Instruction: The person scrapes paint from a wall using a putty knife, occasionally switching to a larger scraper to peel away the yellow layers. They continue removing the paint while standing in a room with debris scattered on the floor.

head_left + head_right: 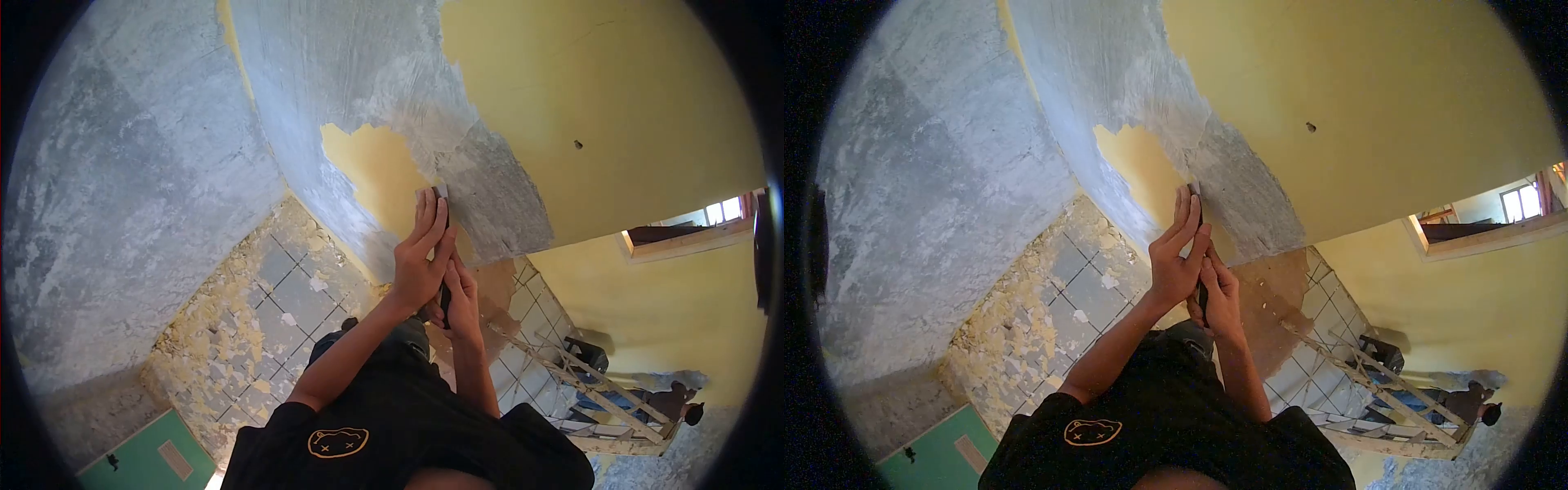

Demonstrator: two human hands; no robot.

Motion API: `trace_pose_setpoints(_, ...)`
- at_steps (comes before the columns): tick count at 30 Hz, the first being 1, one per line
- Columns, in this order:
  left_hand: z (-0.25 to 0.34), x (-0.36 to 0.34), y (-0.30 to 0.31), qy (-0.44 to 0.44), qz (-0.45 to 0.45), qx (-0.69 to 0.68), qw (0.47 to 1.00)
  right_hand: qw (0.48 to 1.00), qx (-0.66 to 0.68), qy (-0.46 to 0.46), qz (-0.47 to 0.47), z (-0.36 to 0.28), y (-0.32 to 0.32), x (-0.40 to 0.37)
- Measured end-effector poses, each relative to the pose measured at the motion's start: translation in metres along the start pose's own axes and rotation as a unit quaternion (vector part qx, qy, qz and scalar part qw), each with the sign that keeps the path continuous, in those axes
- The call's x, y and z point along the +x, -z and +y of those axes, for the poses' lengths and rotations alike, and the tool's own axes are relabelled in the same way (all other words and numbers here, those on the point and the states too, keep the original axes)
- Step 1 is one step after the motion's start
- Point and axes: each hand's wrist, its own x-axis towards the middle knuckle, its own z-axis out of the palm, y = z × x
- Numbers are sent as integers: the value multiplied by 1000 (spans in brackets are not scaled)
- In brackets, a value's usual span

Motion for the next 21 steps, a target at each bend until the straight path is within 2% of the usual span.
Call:
trace_pose_setpoints(3, -5, 1, -1, -25, -10, 22, 999, 998, 66, 9, 2, 16, 2, 6)
trace_pose_setpoints(7, -11, 16, -1, -50, 18, 55, 997, 999, 16, 13, 29, 0, -7, 25)
trace_pose_setpoints(9, -7, 30, 3, -39, 26, 39, 998, 1000, 20, -1, -23, -19, -18, 33)
trace_pose_setpoints(10, -5, 35, 7, -35, 38, 22, 998, 1000, 23, -1, -20, -15, -19, 28)
trace_pose_setpoints(11, -2, 30, 13, -7, 6, 13, 1000, 1000, 19, -2, -11, -11, -20, 25)
trace_pose_setpoints(14, -19, 2, 3, -35, -24, 50, 998, 1000, 26, 13, -10, 13, -5, 14)
trace_pose_setpoints(18, -15, 15, 0, -39, 11, 21, 999, 999, 52, 0, -2, 12, -4, 29)
trace_pose_setpoints(21, -9, 3, 5, -28, -31, 46, 998, 999, 51, 6, -3, 16, -3, 16)
